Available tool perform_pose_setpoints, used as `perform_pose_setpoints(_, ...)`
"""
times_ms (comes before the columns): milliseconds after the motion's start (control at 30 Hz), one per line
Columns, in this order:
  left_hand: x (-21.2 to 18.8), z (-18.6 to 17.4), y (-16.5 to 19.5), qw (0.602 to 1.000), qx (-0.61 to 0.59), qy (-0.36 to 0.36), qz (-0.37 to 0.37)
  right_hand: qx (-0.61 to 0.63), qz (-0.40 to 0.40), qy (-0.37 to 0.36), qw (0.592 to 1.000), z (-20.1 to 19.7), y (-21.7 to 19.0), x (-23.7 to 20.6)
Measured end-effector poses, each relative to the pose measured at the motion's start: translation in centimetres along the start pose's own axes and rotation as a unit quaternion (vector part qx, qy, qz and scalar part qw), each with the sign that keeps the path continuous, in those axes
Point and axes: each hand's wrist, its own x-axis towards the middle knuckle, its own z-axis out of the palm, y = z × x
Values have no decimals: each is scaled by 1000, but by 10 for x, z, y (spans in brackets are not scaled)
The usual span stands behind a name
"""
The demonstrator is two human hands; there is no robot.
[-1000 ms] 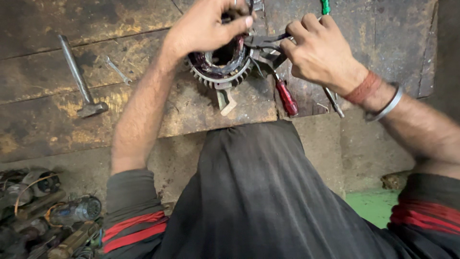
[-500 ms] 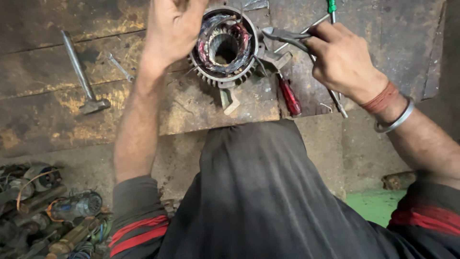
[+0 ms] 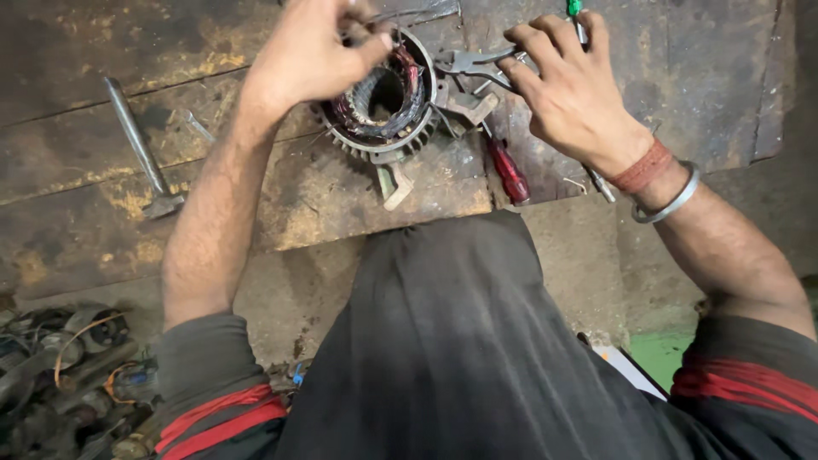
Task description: The person disassembles an electric motor on a workbench. They unscrew fasteners with a screwdriver, detach a cylindrical capacitor with yellow wires, separate the motor housing, pull the stator windings out of the gear-like casing, and use pliers to cut and pull out old wires from the assembly.
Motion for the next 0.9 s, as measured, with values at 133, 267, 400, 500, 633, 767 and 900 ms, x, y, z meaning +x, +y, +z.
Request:
perform_pose_setpoints(133,-4,4,-1,987,86,18,-132,-11,-4,3,1000,3,4,12)
perform_pose_setpoints(267,-7,24,-4,988,92,70,-101,1,-14,-2,1000,1,6,27)
perform_pose_setpoints(400,-18,25,-24,966,-175,155,-108,124,46,-27,991,-2,-12,35)
perform_pose_setpoints(500,-44,16,-41,949,-226,202,-86,286,107,10,952,2,-38,36)
perform_pose_setpoints(633,-75,28,-49,927,-274,246,-77,332,136,63,931,1,-50,44)
perform_pose_setpoints(767,-84,44,-41,914,-281,280,-82,200,79,52,975,-26,-36,48)
perform_pose_setpoints(900,-80,37,-30,934,-252,235,-95,107,34,1,994,-49,-38,47)
